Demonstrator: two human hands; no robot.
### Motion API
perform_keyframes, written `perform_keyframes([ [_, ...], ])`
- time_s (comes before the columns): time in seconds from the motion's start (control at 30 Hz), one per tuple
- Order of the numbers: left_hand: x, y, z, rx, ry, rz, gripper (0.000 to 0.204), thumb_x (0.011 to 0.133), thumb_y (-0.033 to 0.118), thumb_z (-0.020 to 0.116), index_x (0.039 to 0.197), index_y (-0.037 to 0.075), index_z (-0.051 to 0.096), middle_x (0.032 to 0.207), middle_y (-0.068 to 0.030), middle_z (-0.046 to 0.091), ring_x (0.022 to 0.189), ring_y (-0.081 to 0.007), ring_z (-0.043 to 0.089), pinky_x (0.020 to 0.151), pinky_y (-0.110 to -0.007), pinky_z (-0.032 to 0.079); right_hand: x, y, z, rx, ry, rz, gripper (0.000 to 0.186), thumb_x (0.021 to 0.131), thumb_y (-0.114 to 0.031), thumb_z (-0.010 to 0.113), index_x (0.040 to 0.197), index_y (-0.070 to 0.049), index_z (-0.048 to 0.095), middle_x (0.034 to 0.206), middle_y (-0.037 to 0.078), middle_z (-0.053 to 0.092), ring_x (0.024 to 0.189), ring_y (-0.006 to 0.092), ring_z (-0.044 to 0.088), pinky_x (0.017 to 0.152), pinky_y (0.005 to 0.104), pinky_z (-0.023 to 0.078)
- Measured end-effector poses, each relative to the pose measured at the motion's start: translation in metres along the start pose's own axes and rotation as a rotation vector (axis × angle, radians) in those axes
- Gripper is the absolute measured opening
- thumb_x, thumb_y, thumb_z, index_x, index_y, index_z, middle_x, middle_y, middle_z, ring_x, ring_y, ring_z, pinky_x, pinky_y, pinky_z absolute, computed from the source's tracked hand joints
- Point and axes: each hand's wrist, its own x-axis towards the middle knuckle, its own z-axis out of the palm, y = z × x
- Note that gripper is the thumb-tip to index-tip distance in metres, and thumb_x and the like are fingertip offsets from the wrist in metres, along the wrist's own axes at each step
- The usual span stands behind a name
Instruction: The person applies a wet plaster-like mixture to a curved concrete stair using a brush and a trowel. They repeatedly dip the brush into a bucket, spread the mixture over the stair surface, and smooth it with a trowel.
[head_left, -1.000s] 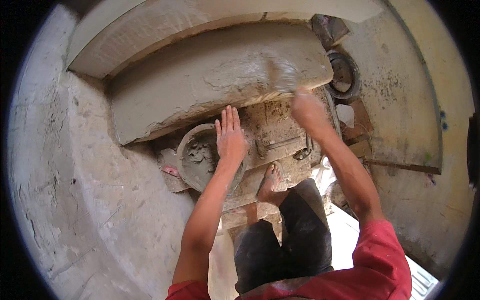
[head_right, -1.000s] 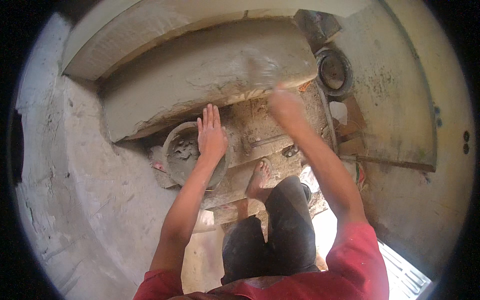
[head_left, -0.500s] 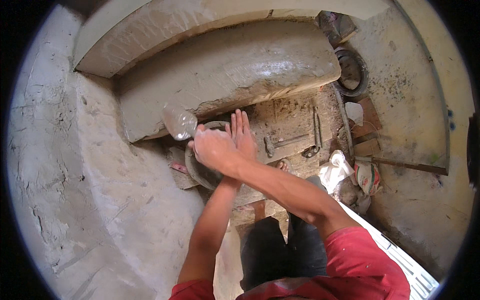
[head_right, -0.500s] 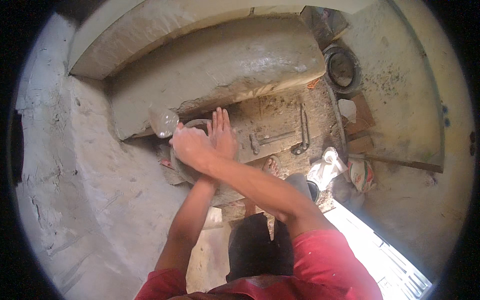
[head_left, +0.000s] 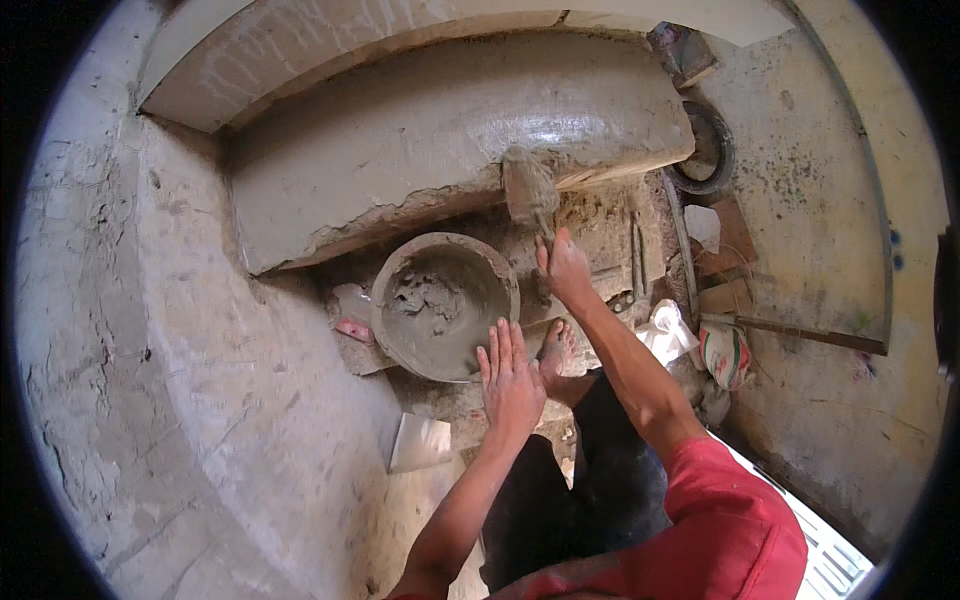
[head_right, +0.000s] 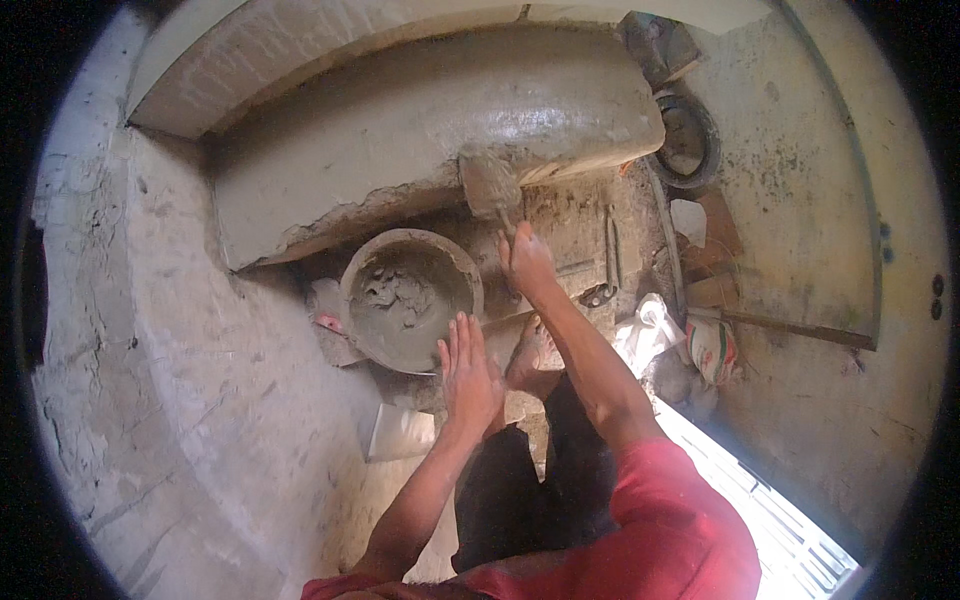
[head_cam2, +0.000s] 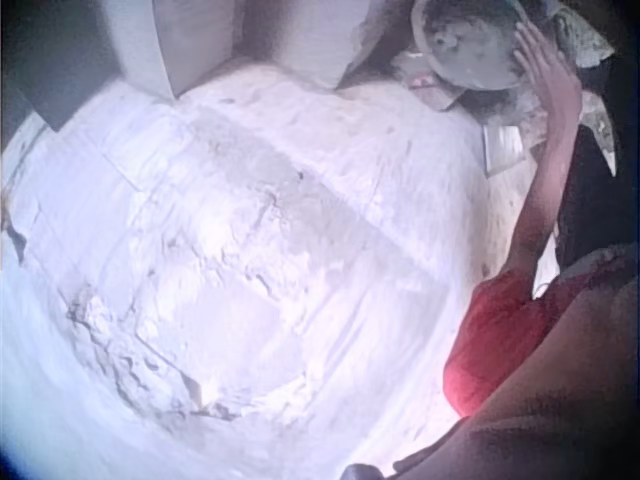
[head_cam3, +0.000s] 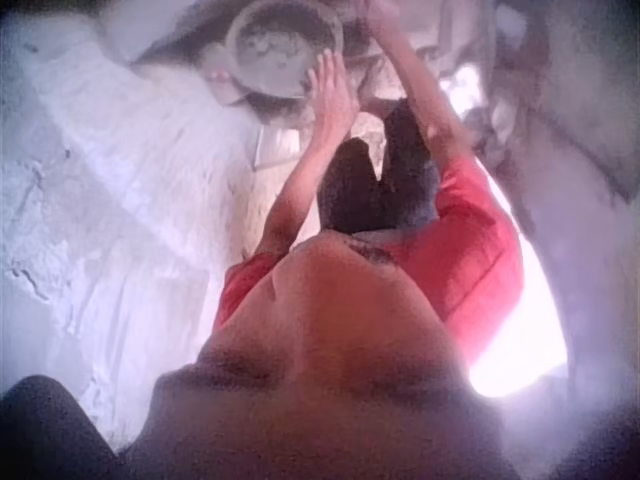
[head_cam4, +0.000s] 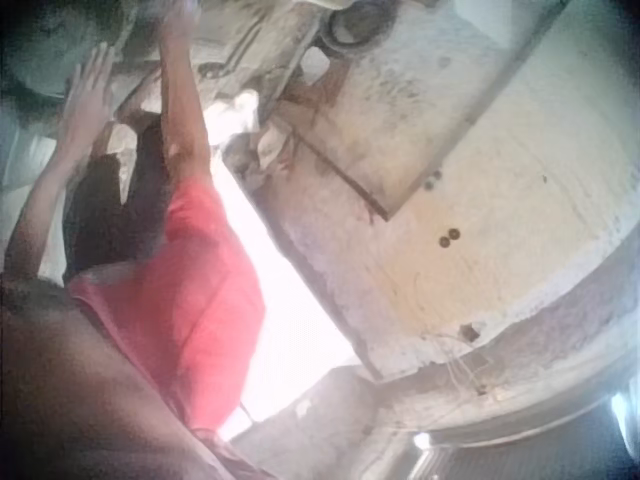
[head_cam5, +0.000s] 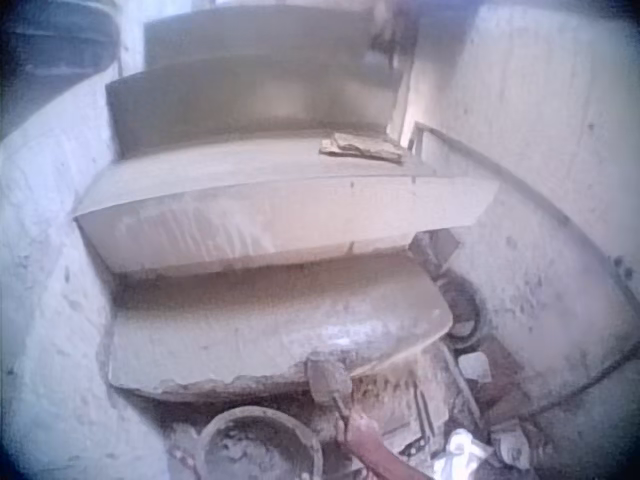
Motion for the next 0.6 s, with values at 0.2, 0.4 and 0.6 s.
perform_keyframes([
  [0.2, 0.009, -0.008, -0.020, 0.027, 0.050, 0.022, 0.077, 0.095, 0.013, 0.061, 0.162, -0.007, 0.027, 0.170, -0.0267, 0.024, 0.159, -0.0418, 0.020, 0.129, -0.058, 0.017, -0.068, 0.005, -0.070, -0.138, -0.188, 0.107, 0.045, 0.104, -0.036, 0.060, 0.114, 0.007, 0.051, 0.084, 0.035, 0.067, 0.077, 0.0563, 0.066, 0.069, 0.0617, 0.052],
  [0.4, 0.007, -0.017, -0.023, -0.026, 0.141, 0.010, 0.080, 0.095, 0.013, 0.061, 0.163, -0.005, 0.023, 0.171, -0.0262, 0.022, 0.160, -0.0420, 0.018, 0.129, -0.058, 0.016, -0.005, -0.062, -0.130, 0.153, 0.161, 0.328, 0.049, 0.107, -0.040, 0.053, 0.117, 0.007, 0.060, 0.102, 0.036, 0.069, 0.097, 0.0532, 0.068, 0.080, 0.0612, 0.052],
  [0.6, -0.007, -0.018, -0.014, -0.025, 0.098, -0.067, 0.074, 0.096, 0.011, 0.057, 0.161, -0.006, 0.028, 0.170, -0.0269, 0.025, 0.159, -0.0424, 0.023, 0.128, -0.060, 0.018, 0.031, -0.201, -0.070, -0.099, -0.404, -0.164, 0.043, 0.106, -0.037, 0.052, 0.109, 0.003, 0.068, 0.101, 0.034, 0.071, 0.095, 0.0502, 0.072, 0.085, 0.0600, 0.057],
])
